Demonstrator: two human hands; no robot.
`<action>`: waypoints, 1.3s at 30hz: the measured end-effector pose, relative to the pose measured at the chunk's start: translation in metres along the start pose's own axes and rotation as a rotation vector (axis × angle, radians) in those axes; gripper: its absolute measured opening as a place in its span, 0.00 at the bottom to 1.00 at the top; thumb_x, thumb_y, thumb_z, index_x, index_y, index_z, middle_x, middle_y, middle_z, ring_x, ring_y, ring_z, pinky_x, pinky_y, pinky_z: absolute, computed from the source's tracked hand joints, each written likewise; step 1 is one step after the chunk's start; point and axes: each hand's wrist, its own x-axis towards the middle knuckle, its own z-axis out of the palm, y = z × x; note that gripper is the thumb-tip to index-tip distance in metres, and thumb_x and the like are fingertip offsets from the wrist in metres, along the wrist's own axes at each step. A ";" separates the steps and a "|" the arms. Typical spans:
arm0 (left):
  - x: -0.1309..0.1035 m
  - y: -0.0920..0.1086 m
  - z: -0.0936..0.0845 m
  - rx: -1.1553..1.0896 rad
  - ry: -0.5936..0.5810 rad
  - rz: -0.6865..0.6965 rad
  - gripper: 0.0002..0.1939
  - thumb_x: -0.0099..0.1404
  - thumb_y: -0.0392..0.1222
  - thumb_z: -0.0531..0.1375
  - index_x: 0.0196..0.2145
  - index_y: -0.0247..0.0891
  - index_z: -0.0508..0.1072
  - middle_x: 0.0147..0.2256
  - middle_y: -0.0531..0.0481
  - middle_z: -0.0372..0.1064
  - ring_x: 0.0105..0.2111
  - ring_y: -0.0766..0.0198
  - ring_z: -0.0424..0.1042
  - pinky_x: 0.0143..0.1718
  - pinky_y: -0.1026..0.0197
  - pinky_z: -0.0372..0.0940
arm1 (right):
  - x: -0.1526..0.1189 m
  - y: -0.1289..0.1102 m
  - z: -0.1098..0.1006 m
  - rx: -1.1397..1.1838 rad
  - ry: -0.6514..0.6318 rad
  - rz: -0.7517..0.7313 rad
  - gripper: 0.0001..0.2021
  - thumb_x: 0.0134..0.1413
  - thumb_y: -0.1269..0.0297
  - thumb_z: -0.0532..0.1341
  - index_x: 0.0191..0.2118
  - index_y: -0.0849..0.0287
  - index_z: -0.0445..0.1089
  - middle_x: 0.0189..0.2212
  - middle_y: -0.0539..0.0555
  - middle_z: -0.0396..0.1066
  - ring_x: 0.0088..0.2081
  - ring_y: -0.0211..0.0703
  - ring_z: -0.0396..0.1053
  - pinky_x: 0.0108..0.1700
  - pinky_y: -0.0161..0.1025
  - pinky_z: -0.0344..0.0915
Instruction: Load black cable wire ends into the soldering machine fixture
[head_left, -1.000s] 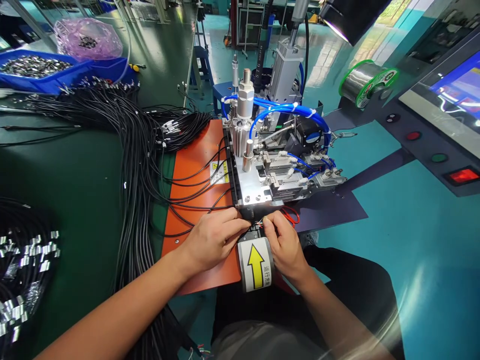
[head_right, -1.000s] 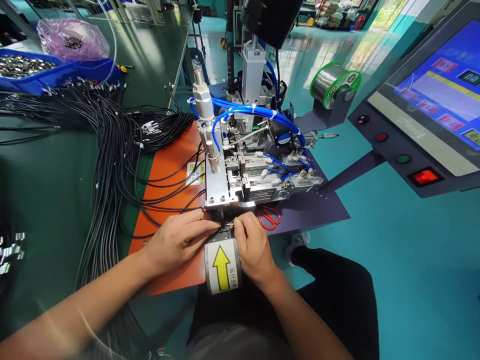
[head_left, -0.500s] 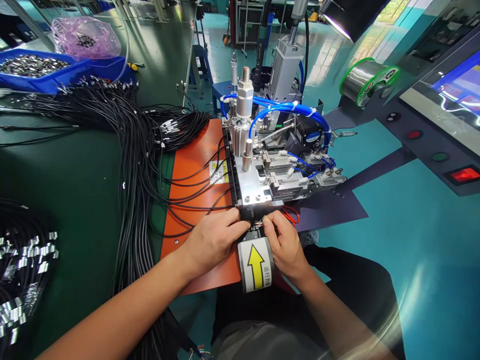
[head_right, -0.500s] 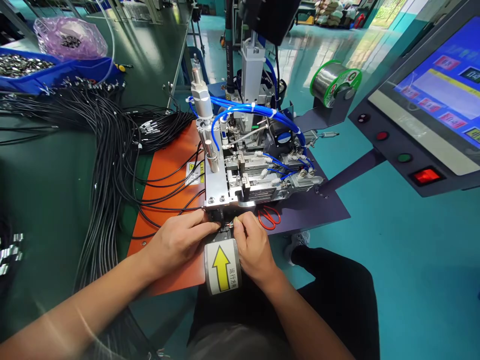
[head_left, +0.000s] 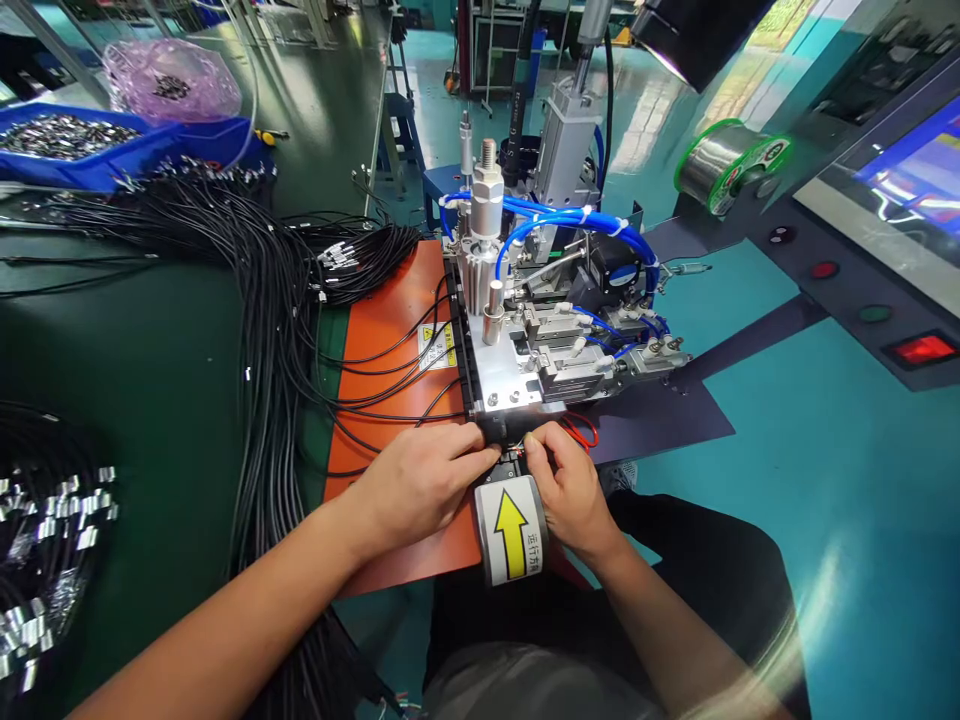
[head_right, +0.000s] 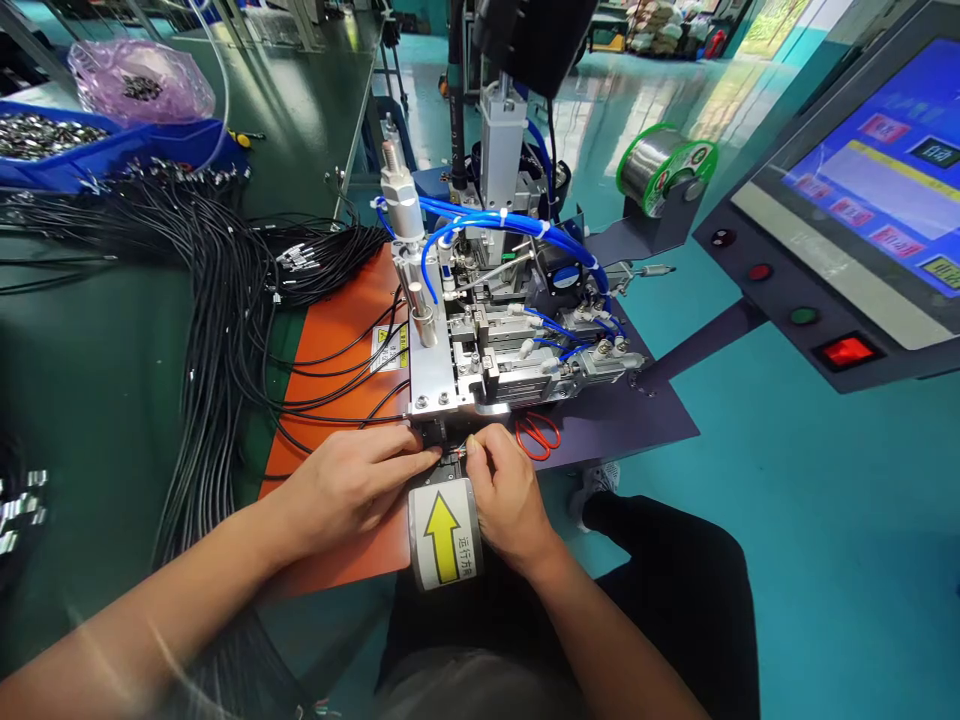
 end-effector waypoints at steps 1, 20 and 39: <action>0.000 0.000 0.000 0.009 0.008 0.005 0.14 0.69 0.33 0.51 0.45 0.34 0.74 0.32 0.47 0.67 0.29 0.62 0.65 0.28 0.61 0.61 | 0.000 0.000 0.000 0.004 0.000 0.002 0.11 0.67 0.63 0.51 0.32 0.56 0.61 0.29 0.48 0.63 0.32 0.40 0.63 0.37 0.37 0.57; 0.001 0.000 0.003 0.010 -0.013 0.018 0.13 0.68 0.32 0.52 0.43 0.34 0.75 0.31 0.48 0.66 0.29 0.62 0.64 0.28 0.60 0.59 | -0.013 -0.027 -0.013 -0.092 0.047 0.088 0.08 0.57 0.59 0.61 0.30 0.57 0.70 0.25 0.49 0.68 0.25 0.37 0.62 0.29 0.36 0.59; 0.000 -0.001 0.004 0.006 -0.020 0.002 0.13 0.65 0.30 0.53 0.44 0.36 0.74 0.31 0.49 0.66 0.29 0.62 0.64 0.28 0.60 0.59 | 0.000 -0.020 -0.022 -0.151 0.017 0.069 0.08 0.61 0.65 0.55 0.31 0.56 0.68 0.27 0.48 0.67 0.27 0.39 0.64 0.32 0.36 0.59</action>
